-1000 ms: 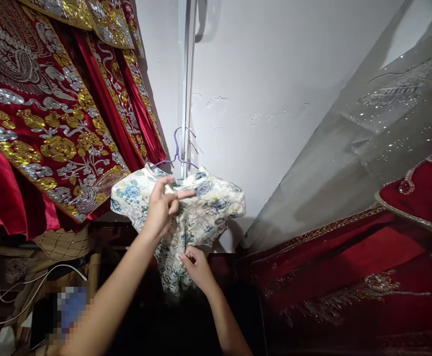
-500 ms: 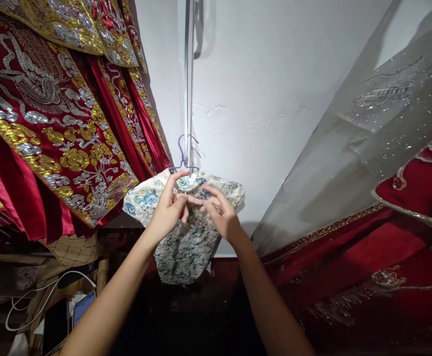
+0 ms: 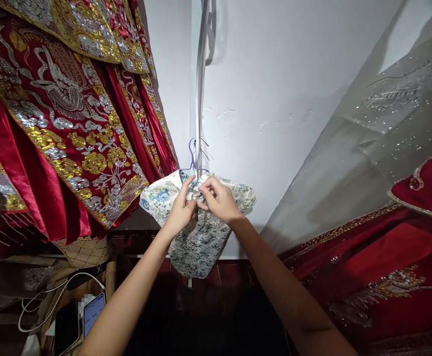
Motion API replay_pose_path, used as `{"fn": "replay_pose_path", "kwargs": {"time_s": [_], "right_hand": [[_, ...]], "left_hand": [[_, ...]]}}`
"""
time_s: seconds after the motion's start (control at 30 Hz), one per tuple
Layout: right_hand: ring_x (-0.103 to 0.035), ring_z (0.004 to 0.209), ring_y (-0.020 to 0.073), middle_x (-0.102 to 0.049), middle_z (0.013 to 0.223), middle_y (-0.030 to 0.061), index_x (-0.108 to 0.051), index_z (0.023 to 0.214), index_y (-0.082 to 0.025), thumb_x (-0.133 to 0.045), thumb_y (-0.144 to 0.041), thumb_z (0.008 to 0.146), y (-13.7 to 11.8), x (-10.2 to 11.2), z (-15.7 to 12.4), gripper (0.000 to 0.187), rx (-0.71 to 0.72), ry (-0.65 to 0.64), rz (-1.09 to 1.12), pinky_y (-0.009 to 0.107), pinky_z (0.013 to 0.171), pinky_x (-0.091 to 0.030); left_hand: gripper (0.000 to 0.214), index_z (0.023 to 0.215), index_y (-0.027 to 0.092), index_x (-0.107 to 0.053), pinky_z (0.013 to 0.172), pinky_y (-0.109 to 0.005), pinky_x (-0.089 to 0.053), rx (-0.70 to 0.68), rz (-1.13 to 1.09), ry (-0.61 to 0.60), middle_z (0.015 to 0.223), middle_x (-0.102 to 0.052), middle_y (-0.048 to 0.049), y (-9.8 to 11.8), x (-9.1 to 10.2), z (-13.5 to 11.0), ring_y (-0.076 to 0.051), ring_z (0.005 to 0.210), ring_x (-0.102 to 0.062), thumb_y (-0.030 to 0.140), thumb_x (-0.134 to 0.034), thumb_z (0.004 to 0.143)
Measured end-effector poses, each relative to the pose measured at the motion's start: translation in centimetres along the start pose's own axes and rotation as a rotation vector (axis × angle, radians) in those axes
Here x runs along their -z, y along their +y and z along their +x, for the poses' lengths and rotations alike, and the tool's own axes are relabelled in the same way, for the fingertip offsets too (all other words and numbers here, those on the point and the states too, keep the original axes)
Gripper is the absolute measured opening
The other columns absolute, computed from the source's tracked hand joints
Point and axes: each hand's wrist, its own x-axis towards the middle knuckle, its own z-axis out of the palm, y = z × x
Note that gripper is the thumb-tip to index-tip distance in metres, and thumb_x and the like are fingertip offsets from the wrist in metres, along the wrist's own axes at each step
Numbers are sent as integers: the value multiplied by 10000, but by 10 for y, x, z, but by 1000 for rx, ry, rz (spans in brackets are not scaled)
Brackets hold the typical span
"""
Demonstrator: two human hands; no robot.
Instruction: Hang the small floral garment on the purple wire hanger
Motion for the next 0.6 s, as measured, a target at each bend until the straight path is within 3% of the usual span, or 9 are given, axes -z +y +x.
{"fn": "replay_pose_path", "kwargs": {"time_s": [0.07, 0.17, 0.27, 0.37, 0.47, 0.53, 0.6], "right_hand": [[-552, 637, 141, -589, 737, -7, -571, 881, -214, -533, -373, 953, -3, 10, 5, 178, 24, 130, 71, 257, 575, -412], [-551, 681, 149, -579, 744, -1, -577, 864, -209, -596, -425, 927, 0, 41, 8, 226, 26, 339, 162, 268, 618, -425], [-493, 624, 145, -524, 654, -15, -572, 788, -211, -672, -480, 870, 13, 80, -1, 298, -54, 314, 276, 272, 602, -399], [-427, 552, 147, -393, 577, -42, -530, 738, -236, -660, -542, 851, 35, 103, -22, 351, -167, 258, 485, 284, 586, -400], [-425, 520, 161, -324, 550, -49, -444, 672, -255, -562, -586, 885, 60, 97, -51, 411, -248, 401, 650, 316, 618, -457], [-509, 571, 185, -421, 554, -29, -425, 633, -255, -542, -583, 886, 75, 81, -72, 430, -275, 539, 700, 353, 681, -501], [-608, 684, 227, -568, 617, 3, -499, 641, -255, -562, -575, 860, 89, 61, -94, 393, -306, 602, 724, 402, 741, -527]], "left_hand": [[774, 1567, 262, -231, 399, -212, -369, 42, 95, -32, 590, -601, 37, -14, 3, -7, -108, 365, -396, 193, -508, 848], [680, 1550, 246, -298, 473, -242, -431, 71, 286, -66, 702, -692, -18, -36, 9, -27, -125, 406, -451, 241, -474, 893], [536, 1492, 254, -404, 615, -282, -485, 5, 472, -52, 780, -706, -30, -43, 19, -41, -150, 495, -529, 352, -430, 965], [518, 1445, 244, -433, 757, -320, -486, -142, 623, 194, 889, -670, -42, -32, 31, -28, -196, 708, -615, 428, -481, 963], [686, 1442, 228, -373, 954, -388, -433, -283, 684, 495, 1237, -570, -123, -19, 35, 7, -274, 1094, -570, 470, -645, 861], [761, 1424, 246, -372, 1051, -440, -356, -259, 726, 559, 1390, -457, -143, -17, 32, 31, -319, 1273, -441, 485, -717, 790], [663, 1359, 262, -437, 1058, -456, -331, -184, 758, 542, 1388, -458, -128, -19, 29, 50, -328, 1297, -400, 451, -713, 786]]}}
